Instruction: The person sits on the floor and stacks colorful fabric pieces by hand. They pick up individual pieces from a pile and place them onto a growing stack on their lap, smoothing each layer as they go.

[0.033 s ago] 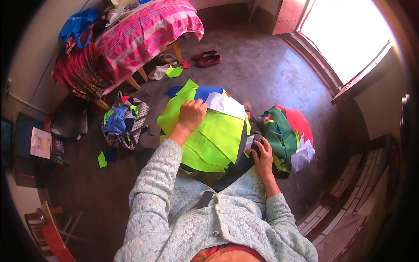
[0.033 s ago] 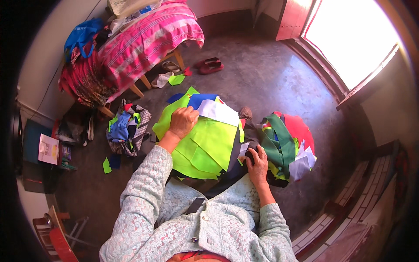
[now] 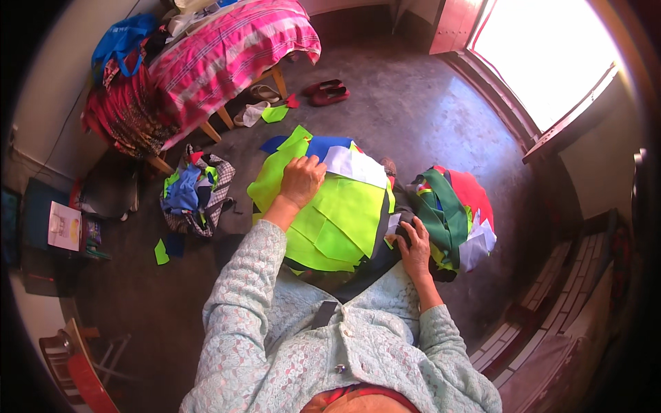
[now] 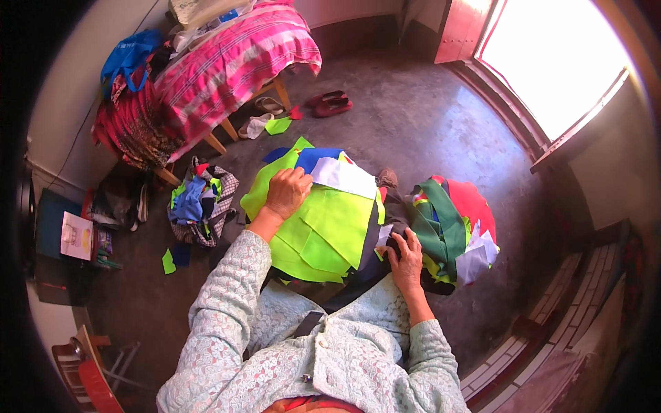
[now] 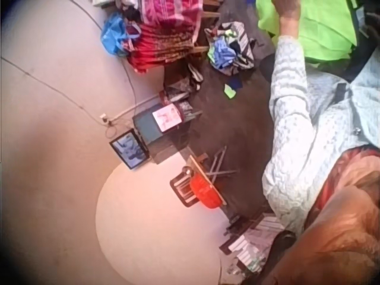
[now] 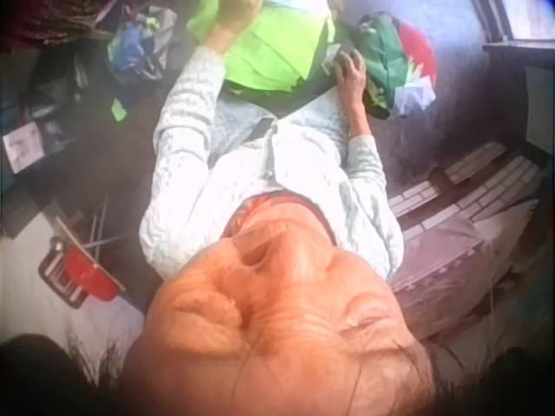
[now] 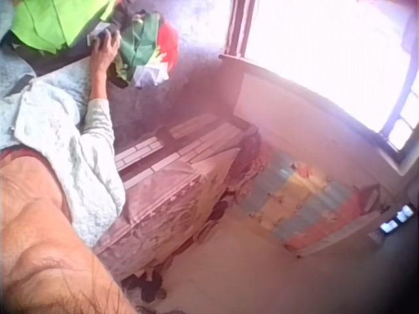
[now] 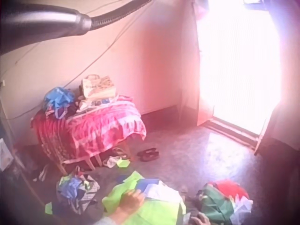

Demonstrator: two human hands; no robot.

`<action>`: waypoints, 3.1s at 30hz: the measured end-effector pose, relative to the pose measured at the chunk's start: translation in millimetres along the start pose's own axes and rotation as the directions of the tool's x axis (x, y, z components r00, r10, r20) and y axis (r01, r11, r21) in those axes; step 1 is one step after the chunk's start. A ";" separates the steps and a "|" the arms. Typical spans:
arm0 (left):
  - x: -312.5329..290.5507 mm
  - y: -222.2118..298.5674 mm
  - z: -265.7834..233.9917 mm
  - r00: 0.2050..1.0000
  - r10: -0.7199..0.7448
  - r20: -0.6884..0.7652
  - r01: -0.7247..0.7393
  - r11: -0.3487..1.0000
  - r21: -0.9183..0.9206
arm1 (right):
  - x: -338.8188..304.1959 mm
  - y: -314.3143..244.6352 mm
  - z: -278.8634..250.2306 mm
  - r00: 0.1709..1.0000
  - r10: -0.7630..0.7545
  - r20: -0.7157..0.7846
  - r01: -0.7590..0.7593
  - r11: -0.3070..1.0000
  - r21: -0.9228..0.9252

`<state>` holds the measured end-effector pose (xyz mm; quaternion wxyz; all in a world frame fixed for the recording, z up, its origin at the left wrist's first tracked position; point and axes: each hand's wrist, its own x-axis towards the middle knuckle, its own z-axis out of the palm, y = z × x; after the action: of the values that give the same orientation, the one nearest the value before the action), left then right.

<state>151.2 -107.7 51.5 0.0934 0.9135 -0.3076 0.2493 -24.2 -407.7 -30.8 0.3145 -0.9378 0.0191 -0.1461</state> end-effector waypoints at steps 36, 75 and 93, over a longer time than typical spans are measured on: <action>28.3 23.0 61.9 0.902 -0.162 0.401 0.194 0.980 -0.040 | 0.0 3.2 2.2 1.000 0.012 -0.007 -0.012 1.000 0.015; 19.4 20.3 66.2 0.955 -0.212 0.207 0.247 0.956 -0.160 | 139.6 -49.5 46.3 0.969 0.146 -0.201 -0.131 0.988 0.085; 16.1 11.2 75.3 0.972 -0.174 0.156 0.188 0.979 -0.082 | 153.3 -51.2 59.0 0.946 0.184 -0.267 -0.167 0.982 0.084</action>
<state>185.3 -149.3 -4.6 0.1365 0.9482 -0.2405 0.1562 136.5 -351.8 -4.9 0.3485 -0.8933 0.1414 -0.2463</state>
